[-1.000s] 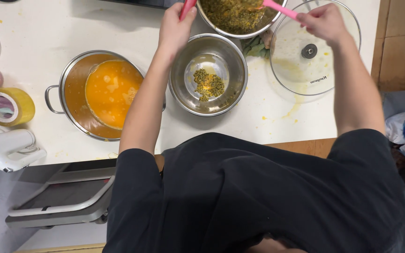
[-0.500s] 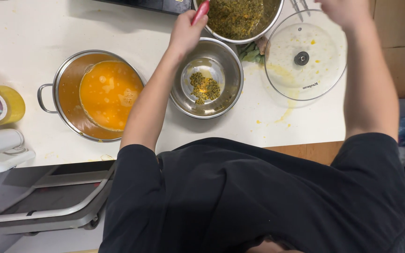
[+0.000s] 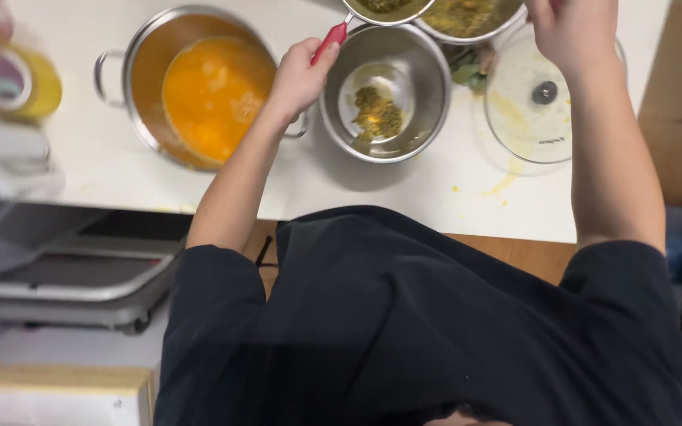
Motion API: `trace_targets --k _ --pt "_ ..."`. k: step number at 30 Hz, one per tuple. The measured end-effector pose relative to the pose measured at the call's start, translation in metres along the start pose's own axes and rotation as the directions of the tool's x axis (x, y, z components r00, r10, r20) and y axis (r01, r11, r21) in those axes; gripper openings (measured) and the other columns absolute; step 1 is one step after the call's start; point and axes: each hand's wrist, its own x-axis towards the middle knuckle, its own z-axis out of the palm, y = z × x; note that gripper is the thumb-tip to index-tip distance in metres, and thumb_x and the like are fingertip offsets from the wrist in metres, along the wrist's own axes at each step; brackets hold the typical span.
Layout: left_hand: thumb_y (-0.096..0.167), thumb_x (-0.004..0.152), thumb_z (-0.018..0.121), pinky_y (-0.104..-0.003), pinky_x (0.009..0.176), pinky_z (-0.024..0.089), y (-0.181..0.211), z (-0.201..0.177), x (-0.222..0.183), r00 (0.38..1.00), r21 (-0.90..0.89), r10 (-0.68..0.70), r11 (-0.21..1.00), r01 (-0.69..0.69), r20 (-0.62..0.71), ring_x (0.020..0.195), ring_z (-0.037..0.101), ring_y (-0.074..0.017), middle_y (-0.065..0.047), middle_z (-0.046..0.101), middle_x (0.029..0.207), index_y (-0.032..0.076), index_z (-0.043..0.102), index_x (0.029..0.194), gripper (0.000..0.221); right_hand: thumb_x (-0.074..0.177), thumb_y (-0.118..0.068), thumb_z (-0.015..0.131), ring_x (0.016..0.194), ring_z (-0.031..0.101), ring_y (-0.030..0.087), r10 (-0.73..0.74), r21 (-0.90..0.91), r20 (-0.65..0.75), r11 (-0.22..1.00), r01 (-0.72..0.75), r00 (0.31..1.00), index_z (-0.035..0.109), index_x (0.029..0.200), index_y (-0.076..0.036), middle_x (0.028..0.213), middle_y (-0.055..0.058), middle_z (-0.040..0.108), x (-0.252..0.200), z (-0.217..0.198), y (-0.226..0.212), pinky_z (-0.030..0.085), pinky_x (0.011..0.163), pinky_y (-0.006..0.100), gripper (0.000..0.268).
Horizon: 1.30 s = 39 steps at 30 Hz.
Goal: Straining passion fruit seeds from the juice using a fine-mesh sieve and a spatula.
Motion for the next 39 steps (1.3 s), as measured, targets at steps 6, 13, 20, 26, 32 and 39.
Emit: trace_targets --k 6,13,20,26,32,39 --pt "0.034 0.109 0.060 -0.030 0.057 0.046 -0.056 -0.064 -0.094 0.985 -0.016 0.133 0.991 -0.136 -0.109 0.060 0.056 -0.0112 -0.002 0.058 0.066 0.002 0.064 0.091 0.037 0.119 -0.018 0.065 0.066 0.058 0.005 0.238 0.778 0.444 0.376 -0.503 0.864 0.073 0.110 -0.002 0.080 -0.004 0.063 0.031 -0.006 -0.111 0.043 0.059 0.023 0.020" --pt "0.032 0.107 0.055 -0.025 0.040 0.038 -0.092 -0.127 -0.183 0.963 -0.390 -0.265 0.882 0.264 0.053 0.045 0.049 -0.0073 0.001 0.057 0.066 0.009 0.057 0.105 0.023 0.112 -0.019 0.073 0.066 0.048 0.003 0.160 0.788 0.477 0.358 -0.501 0.864 0.073 0.105 0.001 0.076 -0.005 0.057 0.053 -0.011 -0.240 0.034 0.056 0.023 0.020" --pt "0.029 0.103 0.062 -0.026 0.046 0.039 -0.155 -0.163 -0.203 0.973 -0.292 -0.230 0.932 0.214 -0.023 0.051 0.048 -0.0059 0.002 0.054 0.067 0.009 0.059 0.103 0.020 0.103 -0.018 0.073 0.072 0.068 0.020 0.054 0.692 0.453 0.608 -0.390 0.890 0.070 0.136 -0.008 0.090 0.016 0.072 0.087 -0.036 -0.342 0.053 0.069 0.036 0.035" --pt "0.030 0.107 0.056 -0.027 0.052 0.041 -0.196 -0.174 -0.176 0.982 -0.343 -0.187 0.923 0.173 -0.008 0.056 0.049 -0.0065 0.004 0.052 0.064 0.007 0.060 0.095 0.026 0.102 -0.018 0.072 0.085 0.071 0.034 0.045 0.591 0.535 0.693 -0.412 0.844 0.072 0.136 -0.009 0.098 0.022 0.074 0.099 -0.023 -0.405 0.055 0.078 0.042 0.036" --pt "0.029 0.107 0.050 -0.027 0.043 0.038 -0.215 -0.173 -0.150 0.968 -0.455 -0.245 0.856 0.246 0.062 0.047 0.047 -0.0079 0.002 0.051 0.063 0.006 0.059 0.106 0.025 0.103 -0.018 0.073 0.094 0.074 0.022 0.245 0.603 0.575 0.518 -0.607 0.781 0.069 0.138 -0.008 0.111 0.016 0.076 0.075 0.000 -0.426 0.056 0.085 0.036 0.037" --pt "0.030 0.105 0.044 -0.030 0.035 0.047 -0.192 -0.197 -0.154 0.943 -0.305 -0.228 0.905 0.298 0.244 0.044 0.062 -0.0133 -0.002 0.067 0.087 0.005 0.051 0.122 0.031 0.107 -0.019 0.072 0.099 0.068 0.011 0.419 0.648 0.563 0.313 -0.695 0.713 0.067 0.139 -0.001 0.109 0.009 0.076 0.044 0.013 -0.436 0.055 0.088 0.029 0.037"
